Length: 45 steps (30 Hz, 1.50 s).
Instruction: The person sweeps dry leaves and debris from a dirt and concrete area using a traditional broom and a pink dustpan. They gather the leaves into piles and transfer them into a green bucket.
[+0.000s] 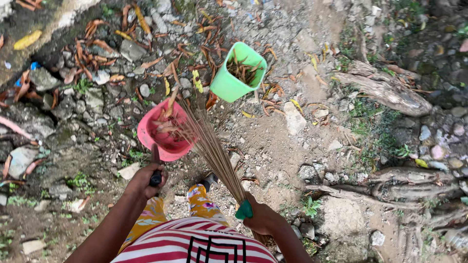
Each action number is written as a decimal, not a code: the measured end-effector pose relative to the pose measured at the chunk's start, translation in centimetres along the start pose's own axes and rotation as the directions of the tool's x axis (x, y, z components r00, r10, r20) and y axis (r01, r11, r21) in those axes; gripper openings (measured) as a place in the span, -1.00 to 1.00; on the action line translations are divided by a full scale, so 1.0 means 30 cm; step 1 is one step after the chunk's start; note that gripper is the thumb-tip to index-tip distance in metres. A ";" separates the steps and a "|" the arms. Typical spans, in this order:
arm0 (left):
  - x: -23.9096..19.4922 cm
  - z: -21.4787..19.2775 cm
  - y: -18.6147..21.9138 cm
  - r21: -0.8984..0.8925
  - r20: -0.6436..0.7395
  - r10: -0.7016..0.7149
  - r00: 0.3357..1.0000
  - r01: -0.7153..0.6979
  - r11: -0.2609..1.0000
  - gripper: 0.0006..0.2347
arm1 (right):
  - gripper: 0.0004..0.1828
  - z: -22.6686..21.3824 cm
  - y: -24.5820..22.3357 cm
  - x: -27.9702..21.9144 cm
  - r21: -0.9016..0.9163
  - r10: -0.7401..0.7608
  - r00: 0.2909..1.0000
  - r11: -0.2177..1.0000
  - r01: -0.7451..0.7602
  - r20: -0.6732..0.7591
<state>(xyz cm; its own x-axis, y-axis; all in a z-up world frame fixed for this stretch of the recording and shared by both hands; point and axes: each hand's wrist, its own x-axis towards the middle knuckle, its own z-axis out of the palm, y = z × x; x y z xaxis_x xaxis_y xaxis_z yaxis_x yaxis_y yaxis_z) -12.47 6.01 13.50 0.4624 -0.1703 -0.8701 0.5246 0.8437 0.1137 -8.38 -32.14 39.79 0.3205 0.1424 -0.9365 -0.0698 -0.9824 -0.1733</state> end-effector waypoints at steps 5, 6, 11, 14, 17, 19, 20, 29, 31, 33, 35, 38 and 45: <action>-0.191 0.167 0.085 0.278 0.108 0.107 0.988 -0.134 0.951 -0.83 | 0.12 0.046 0.018 -0.158 0.212 -0.036 0.985 0.975 0.072 -0.170; -0.231 0.216 0.095 0.308 0.086 0.145 0.986 -0.165 0.937 -0.85 | 0.12 0.051 0.021 -0.183 0.247 -0.046 0.974 0.964 0.102 -0.220; -0.339 0.513 0.125 0.486 0.174 0.270 0.947 -0.321 0.812 -0.85 | 0.10 0.058 0.033 -0.258 0.375 0.063 0.941 0.924 0.070 -0.331; -0.316 0.690 0.097 0.566 0.196 0.341 0.920 -0.390 0.726 -0.79 | 0.11 0.024 0.040 -0.243 0.434 0.127 0.916 0.899 0.056 -0.381; -0.239 0.851 0.057 0.675 0.324 0.453 0.831 -0.538 0.505 -0.72 | 0.12 -0.013 0.061 -0.194 0.469 0.185 0.887 0.882 0.040 -0.423; -0.195 0.921 0.048 0.833 0.327 0.455 0.828 -0.480 0.275 -0.57 | 0.12 -0.031 0.081 -0.150 0.479 0.224 0.868 0.878 0.018 -0.444; -0.179 0.946 0.038 0.887 0.329 0.456 0.827 -0.436 0.150 -0.50 | 0.12 -0.035 0.094 -0.127 0.481 0.241 0.859 0.877 0.007 -0.451; -0.218 1.123 -0.030 0.927 0.374 0.469 0.800 -0.335 -0.168 -0.21 | 0.12 -0.017 0.275 -0.015 0.348 0.313 0.840 0.924 -0.160 -0.444; -0.230 1.158 -0.036 0.959 0.283 0.450 0.847 -0.254 -0.126 -0.23 | 0.11 -0.014 0.333 -0.019 0.319 0.346 0.843 0.921 -0.222 -0.412; -0.226 1.180 -0.052 0.956 0.290 0.464 0.837 -0.274 -0.103 -0.26 | 0.09 -0.010 0.401 -0.032 0.316 0.393 0.847 0.905 -0.286 -0.359; -0.208 1.185 -0.067 0.911 0.393 0.512 0.764 -0.398 -0.105 -0.31 | 0.09 -0.001 0.465 -0.042 0.279 0.359 0.829 0.926 -0.256 -0.428; -0.145 1.196 -0.097 0.927 0.297 0.509 0.808 -0.372 0.051 -0.31 | 0.08 0.009 0.568 -0.060 0.314 0.349 0.819 0.924 -0.220 -0.456; -0.011 1.205 -0.187 0.473 0.457 0.431 0.778 -0.623 0.623 -0.73 | 0.13 0.051 0.746 -0.031 0.687 0.304 0.859 0.723 0.074 -0.412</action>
<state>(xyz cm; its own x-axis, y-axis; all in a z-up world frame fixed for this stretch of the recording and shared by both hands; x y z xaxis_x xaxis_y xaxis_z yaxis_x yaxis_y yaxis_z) 10.26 -17.07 30.49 0.9125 -0.0011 -0.4091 0.3769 0.3913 0.8395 -11.69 -54.09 36.32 0.6434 -0.2258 -0.7315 -0.6758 -0.6163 -0.4043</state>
